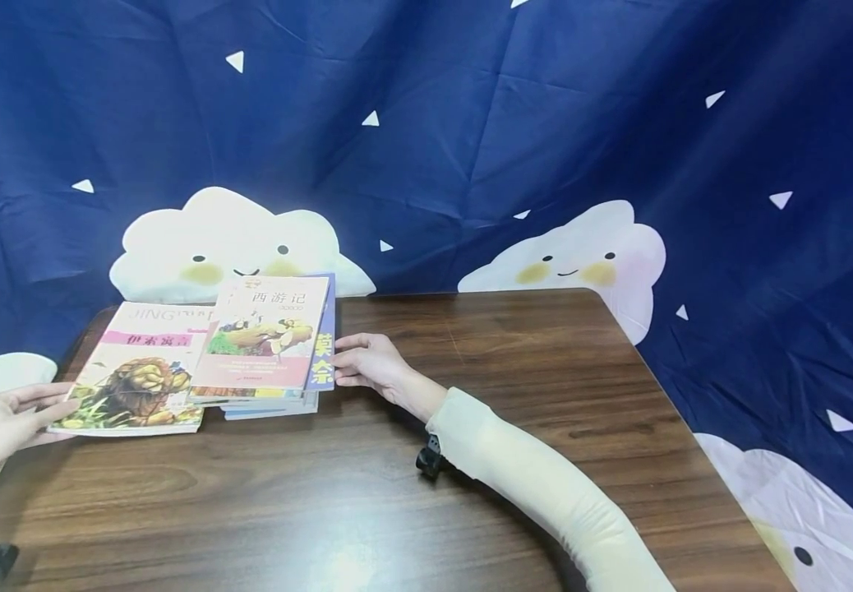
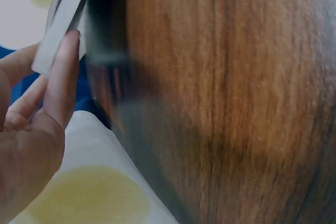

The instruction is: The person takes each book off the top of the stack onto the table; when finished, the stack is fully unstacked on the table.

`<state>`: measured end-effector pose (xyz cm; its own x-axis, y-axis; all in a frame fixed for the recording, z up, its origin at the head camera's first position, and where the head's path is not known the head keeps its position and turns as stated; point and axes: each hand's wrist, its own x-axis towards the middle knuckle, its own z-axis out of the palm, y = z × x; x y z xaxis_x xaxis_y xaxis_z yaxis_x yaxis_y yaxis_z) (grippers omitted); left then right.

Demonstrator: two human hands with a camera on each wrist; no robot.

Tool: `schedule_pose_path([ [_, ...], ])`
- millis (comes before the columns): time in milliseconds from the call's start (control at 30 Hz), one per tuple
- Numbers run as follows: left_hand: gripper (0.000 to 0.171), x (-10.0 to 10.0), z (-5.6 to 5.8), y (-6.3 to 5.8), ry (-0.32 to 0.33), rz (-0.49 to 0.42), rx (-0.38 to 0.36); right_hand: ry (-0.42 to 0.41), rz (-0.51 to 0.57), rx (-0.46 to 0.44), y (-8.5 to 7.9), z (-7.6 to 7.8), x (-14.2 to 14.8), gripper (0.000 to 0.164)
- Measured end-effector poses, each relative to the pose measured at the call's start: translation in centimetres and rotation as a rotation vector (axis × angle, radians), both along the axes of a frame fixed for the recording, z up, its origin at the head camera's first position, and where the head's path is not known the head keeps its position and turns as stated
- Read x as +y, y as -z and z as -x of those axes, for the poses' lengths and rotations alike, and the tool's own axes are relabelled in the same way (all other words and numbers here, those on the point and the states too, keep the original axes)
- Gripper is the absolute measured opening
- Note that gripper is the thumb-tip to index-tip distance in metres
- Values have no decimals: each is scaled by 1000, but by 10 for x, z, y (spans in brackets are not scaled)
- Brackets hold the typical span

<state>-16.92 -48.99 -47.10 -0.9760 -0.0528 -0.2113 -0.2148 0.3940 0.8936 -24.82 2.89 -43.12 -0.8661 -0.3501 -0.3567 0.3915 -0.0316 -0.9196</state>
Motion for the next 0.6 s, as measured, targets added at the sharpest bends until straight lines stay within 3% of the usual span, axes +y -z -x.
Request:
schedule_pose_path([
  [67,60,4,1,-4,22,196,-39,2,2,1,0,0,0,41],
  [133,75,9,1,-8,15,325,-35,3,5,2,0,0,-1,41],
  [233,68,16,-2,-14,-23,369,40,-2,6,3,-1,-1,-1,42],
  [300,47,23,-2,-18,-46,317,123,-4,6,3,-1,-1,-1,42],
  [367,26,33,0,-23,-32,182,189,-2,2,5,-2,-1,0,42],
  [433,33,46,3,-31,-7,24,255,3,-2,8,-2,-1,0,42],
  [533,45,71,8,-45,59,-204,290,5,-5,8,-2,-2,0,42],
  [600,44,88,11,-55,85,-273,284,2,-5,8,-3,-2,0,41],
])
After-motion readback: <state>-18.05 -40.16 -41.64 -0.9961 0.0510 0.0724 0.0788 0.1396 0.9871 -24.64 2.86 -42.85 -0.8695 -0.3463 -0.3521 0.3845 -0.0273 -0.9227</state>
